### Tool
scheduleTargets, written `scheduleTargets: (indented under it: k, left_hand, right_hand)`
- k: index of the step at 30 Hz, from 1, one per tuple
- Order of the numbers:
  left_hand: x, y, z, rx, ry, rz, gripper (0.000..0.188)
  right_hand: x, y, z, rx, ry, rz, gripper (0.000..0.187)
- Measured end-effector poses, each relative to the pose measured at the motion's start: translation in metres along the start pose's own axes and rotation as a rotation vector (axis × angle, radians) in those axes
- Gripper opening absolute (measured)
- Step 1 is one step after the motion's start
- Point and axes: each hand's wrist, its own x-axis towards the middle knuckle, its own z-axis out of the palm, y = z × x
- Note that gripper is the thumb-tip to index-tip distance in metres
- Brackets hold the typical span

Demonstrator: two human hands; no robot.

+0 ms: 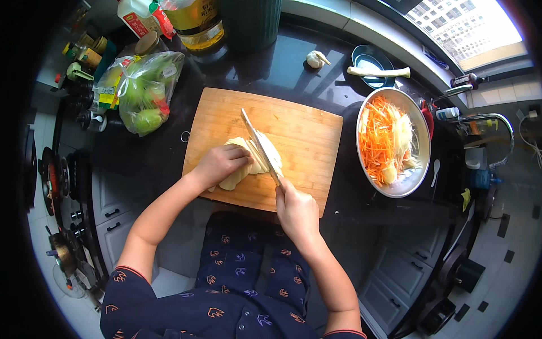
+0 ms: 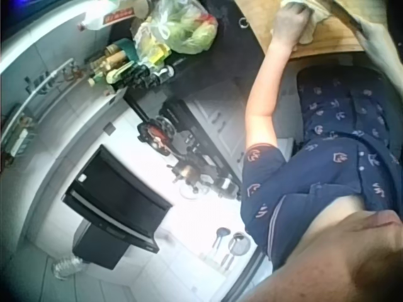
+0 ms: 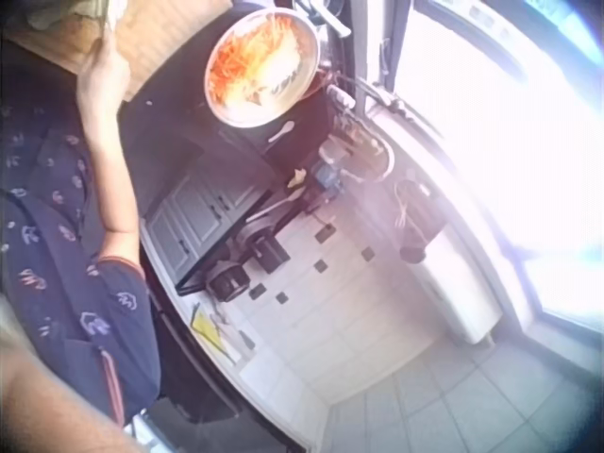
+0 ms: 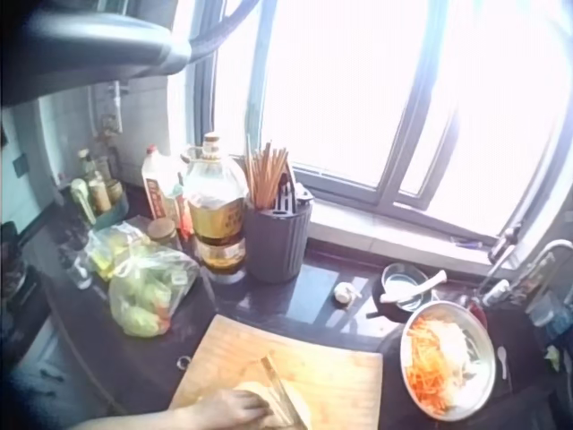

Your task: The person slices a peeled potato into thin strips on a wooden cutting board using a large knife. The person holds the potato with their left hand and cuts with their right hand, creating a pile of julienned potato strips.

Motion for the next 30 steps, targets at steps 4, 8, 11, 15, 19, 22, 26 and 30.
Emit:
scheduleTargets:
  k: [4,8,11,15,19,22,26,30]
  left_hand:
    - [0.002,0.001,-0.001,0.007,0.03,0.006,0.012]
    - [0.002,0.002,0.0,0.008,0.052,0.027,0.014]
    - [0.004,0.003,-0.002,0.014,0.067,0.043,0.016]
    - [0.006,0.004,-0.003,0.019,0.075,0.041,0.017]
    - [0.006,0.003,-0.003,0.015,0.073,0.051,0.018]
    - [0.005,0.002,-0.003,0.007,0.084,0.054,0.019]
    - [0.006,0.004,-0.004,0.005,0.083,0.051,0.019]
    - [0.007,0.004,-0.006,-0.001,0.064,0.06,0.019]
  right_hand:
    - [-0.005,-0.002,-0.011,-0.011,-0.017,0.012,0.021]
    - [-0.006,-0.006,-0.015,-0.035,-0.092,0.066,0.014]
    - [-0.006,-0.005,-0.012,-0.058,-0.104,0.06,0.014]
    - [-0.005,-0.005,-0.011,-0.081,-0.124,0.056,0.014]
    - [-0.004,-0.005,-0.011,-0.102,-0.137,0.044,0.014]
    - [-0.005,-0.008,-0.015,-0.104,-0.128,0.035,0.015]
    - [-0.005,-0.005,-0.015,-0.117,-0.123,0.048,0.014]
    - [-0.006,-0.004,-0.018,-0.115,-0.121,0.05,0.014]
